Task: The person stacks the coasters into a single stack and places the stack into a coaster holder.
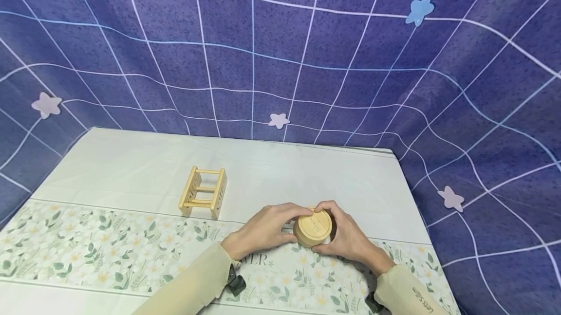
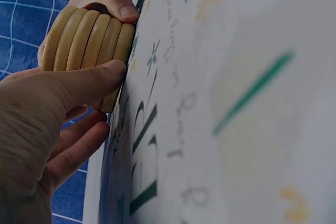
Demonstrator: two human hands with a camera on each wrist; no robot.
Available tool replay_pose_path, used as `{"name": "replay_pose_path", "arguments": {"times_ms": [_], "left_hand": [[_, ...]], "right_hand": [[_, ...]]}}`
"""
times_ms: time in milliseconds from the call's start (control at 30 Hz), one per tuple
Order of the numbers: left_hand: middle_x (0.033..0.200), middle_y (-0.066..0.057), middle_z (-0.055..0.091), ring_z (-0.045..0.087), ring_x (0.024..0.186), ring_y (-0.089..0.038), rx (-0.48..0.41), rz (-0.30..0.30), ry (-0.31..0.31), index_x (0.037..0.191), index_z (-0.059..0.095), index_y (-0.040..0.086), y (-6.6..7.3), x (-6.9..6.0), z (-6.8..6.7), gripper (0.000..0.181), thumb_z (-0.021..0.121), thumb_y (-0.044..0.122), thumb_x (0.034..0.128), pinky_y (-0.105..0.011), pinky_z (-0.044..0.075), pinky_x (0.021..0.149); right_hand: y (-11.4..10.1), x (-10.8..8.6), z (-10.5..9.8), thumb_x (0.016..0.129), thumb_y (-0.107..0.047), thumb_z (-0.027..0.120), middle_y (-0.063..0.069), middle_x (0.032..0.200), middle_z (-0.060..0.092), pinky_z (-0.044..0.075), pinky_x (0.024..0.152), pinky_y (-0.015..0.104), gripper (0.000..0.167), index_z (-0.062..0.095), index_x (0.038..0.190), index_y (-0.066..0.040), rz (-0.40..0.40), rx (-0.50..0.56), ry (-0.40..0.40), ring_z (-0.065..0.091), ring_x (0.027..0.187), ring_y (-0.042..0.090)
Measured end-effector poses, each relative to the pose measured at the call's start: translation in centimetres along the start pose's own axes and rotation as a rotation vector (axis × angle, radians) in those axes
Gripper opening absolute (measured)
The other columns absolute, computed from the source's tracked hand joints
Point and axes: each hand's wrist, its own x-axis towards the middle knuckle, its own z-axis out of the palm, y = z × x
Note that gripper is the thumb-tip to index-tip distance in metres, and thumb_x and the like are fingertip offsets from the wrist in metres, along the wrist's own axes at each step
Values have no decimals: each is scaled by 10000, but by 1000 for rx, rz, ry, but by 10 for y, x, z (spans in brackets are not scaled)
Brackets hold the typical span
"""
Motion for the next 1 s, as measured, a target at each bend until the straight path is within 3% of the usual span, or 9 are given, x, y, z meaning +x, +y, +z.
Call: {"name": "replay_pose_path", "arguments": {"times_ms": [333,600,833,1000], "left_hand": [[1526,13,680,653,1388,-136,-99,-26,26,1577,621,243,-2,-2,1,729,943,189,925,-308,551,1183],[1546,0,665,644,1396,-137,-150,-9,26,1594,603,234,-5,-2,0,741,931,185,931,-280,539,1185],[1538,-37,662,688,1226,-74,-240,-3,3,1597,595,193,-4,-3,0,733,910,106,941,-99,586,935],[1528,-56,666,693,1208,-63,-292,-7,11,1587,607,189,-4,-4,2,730,913,82,932,-103,602,921]], "right_hand": [[1,2,0,719,-42,1056,129,1413,665,602,1024,217,924,510,1462,-92,-8,89,1,697,1213,133],[-1,3,-1,731,-77,1061,135,1428,645,597,1048,225,933,500,1476,-103,15,104,-7,692,1234,135],[-3,1,-1,742,-52,1045,166,1436,632,611,1016,228,925,491,1482,-93,20,143,-14,698,1215,141],[-5,0,-1,749,-41,1037,168,1448,634,606,1009,216,904,494,1470,-100,40,158,-20,699,1214,141]]}}
